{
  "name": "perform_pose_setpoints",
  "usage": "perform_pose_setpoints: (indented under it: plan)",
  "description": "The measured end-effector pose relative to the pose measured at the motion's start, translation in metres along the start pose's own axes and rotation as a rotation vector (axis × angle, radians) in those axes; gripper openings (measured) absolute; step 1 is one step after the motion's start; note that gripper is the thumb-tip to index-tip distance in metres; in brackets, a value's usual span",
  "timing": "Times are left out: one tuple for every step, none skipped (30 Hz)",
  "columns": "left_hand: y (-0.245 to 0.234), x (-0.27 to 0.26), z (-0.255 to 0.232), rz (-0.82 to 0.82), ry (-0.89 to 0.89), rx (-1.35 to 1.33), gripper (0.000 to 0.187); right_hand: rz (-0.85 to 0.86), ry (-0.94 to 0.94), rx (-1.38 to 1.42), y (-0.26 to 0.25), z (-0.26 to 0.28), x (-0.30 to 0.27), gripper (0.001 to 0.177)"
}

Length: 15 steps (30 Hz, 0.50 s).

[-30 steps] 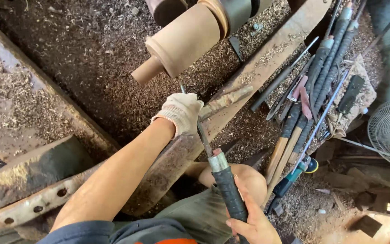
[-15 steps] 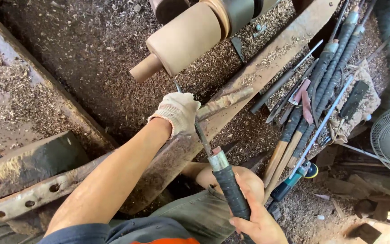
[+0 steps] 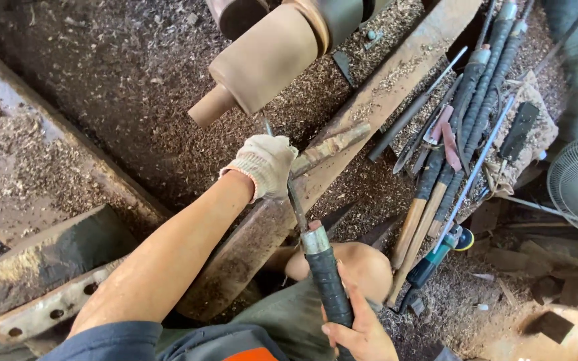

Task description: The person sits at a wood lathe and shapes a spinning wooden workpiece, holding a chisel against the rotating wood to cut its profile while steadying the tool with the other hand. They pause to measure the workpiece with a tape measure, then resume cutting with the chisel.

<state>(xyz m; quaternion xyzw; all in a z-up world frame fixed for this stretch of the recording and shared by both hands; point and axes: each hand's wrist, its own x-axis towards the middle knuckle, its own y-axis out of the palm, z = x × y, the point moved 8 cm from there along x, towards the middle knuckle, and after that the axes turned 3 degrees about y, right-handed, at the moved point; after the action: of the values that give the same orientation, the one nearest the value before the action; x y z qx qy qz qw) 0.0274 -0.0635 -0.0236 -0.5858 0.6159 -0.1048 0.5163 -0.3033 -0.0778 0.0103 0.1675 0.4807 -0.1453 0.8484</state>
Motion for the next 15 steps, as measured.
perform_pose_setpoints:
  plan:
    - [0.0,-0.001,0.0,0.017,-0.005,0.001,0.046,0.013,-0.031,-0.022,-0.002,0.004,0.0,0.114]
    - [0.0,-0.001,0.0,0.033,-0.01,0.001,0.047,0.025,-0.063,-0.044,-0.004,0.008,-0.001,0.113]
    - [0.0,0.0,-0.001,0.034,-0.013,-0.001,0.047,0.028,-0.06,-0.046,-0.007,0.01,-0.001,0.113]
    - [0.0,0.001,-0.001,0.04,-0.017,0.005,0.047,0.036,-0.089,-0.092,-0.009,0.014,-0.001,0.111]
    - [0.001,0.0,-0.001,0.048,-0.025,0.008,0.048,0.046,-0.116,-0.138,-0.011,0.018,-0.001,0.11]
    - [0.002,-0.001,0.0,0.051,-0.03,0.004,0.048,0.052,-0.111,-0.14,-0.015,0.017,-0.002,0.11]
    - [0.002,0.0,0.0,0.054,-0.036,0.002,0.045,0.071,-0.186,-0.207,-0.018,0.022,-0.002,0.107]
    - [0.001,0.002,0.0,0.058,-0.041,0.001,0.043,0.091,-0.261,-0.273,-0.019,0.027,-0.003,0.105]
    - [0.002,0.001,0.0,0.059,-0.044,-0.004,0.043,0.094,-0.256,-0.276,-0.02,0.029,-0.004,0.105]
    - [0.004,0.0,0.001,0.068,-0.051,-0.008,0.042,0.106,-0.218,-0.269,-0.02,0.028,-0.005,0.106]
    - [0.005,0.0,0.002,0.073,-0.059,-0.012,0.041,0.12,-0.184,-0.265,-0.021,0.029,-0.004,0.106]
    - [0.004,-0.001,0.002,0.069,-0.065,-0.016,0.041,0.124,-0.183,-0.271,-0.021,0.034,-0.004,0.106]
    - [0.003,-0.003,0.002,0.064,-0.068,-0.018,0.041,0.112,-0.099,-0.238,-0.023,0.032,-0.002,0.11]
    - [0.001,-0.004,0.003,0.058,-0.072,-0.02,0.041,0.1,-0.015,-0.206,-0.024,0.03,-0.001,0.113]
    - [0.006,-0.002,0.004,0.056,-0.075,-0.023,0.041,0.102,-0.014,-0.21,-0.025,0.031,-0.001,0.113]
